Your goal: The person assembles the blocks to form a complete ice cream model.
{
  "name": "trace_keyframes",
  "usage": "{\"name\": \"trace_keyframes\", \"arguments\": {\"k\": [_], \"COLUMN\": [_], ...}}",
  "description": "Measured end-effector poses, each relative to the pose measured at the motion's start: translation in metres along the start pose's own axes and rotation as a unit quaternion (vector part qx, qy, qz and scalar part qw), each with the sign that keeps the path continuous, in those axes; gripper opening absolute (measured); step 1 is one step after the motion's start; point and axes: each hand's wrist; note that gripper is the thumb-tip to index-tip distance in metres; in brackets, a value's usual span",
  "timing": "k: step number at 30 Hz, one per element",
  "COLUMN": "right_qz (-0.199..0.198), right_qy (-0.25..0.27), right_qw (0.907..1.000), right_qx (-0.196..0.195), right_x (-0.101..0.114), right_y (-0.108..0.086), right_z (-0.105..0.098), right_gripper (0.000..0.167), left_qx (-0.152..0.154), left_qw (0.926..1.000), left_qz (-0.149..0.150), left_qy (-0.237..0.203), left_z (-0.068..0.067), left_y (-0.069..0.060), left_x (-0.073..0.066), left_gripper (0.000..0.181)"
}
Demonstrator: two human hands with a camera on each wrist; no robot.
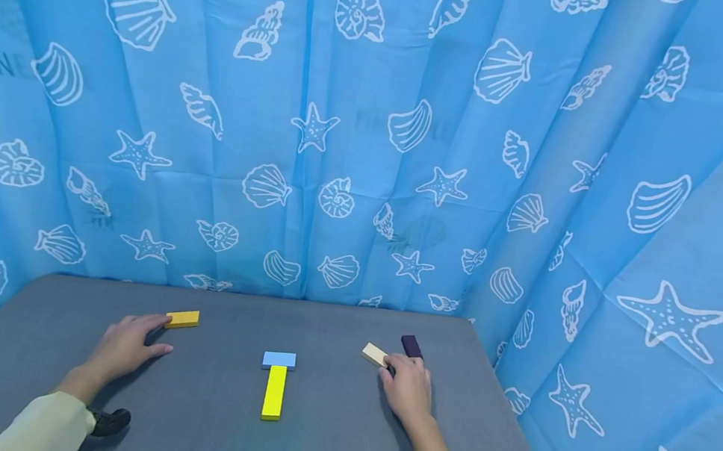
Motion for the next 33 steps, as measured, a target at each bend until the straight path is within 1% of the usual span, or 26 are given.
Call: {"name": "trace_keyframes", "arguments": {"k": [6,9,17,23,27,33], "right_qz": [0.006,0.010,0.033,0.043,0.049,0.034], "right_qy": [0.010,0.015,0.027,0.029,0.029,0.030], "right_qw": [0.9994,0.9989,0.9984,0.9982,0.9978,0.9974], "right_qx": [-0.033,-0.043,-0.037,-0.031,-0.035,-0.056], "right_x": [0.000,0.000,0.002,0.005,0.005,0.007], "right_y": [0.000,0.001,0.004,0.005,0.005,0.004], "right_z": [0.001,0.003,0.006,0.008,0.010,0.011], "right_gripper": [0.021,0.018,0.014,0.014,0.014,0.013], "left_qx": [0.002,0.002,0.003,-0.001,-0.002,0.002], "left_qw": [1.0000,0.9999,0.9997,0.9998,0.9997,0.9993], "left_qz": [0.000,-0.002,-0.007,-0.006,-0.006,-0.025], "left_qy": [-0.006,-0.012,-0.022,-0.021,-0.023,-0.029], "left_z": [-0.002,-0.003,-0.005,-0.004,-0.002,0.003], "left_y": [-0.001,-0.001,-0.002,-0.003,-0.002,-0.002], "left_x": [-0.004,-0.004,-0.006,-0.007,-0.009,-0.017], "left_gripper": [0.071,0.071,0.067,0.063,0.061,0.058]}}
Point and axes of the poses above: each hand's wrist, its own y-axis towards the middle knuckle, its own z-axis out of the palm, x = y × z, and after that the axes turned 11 degrees about -y, right-handed
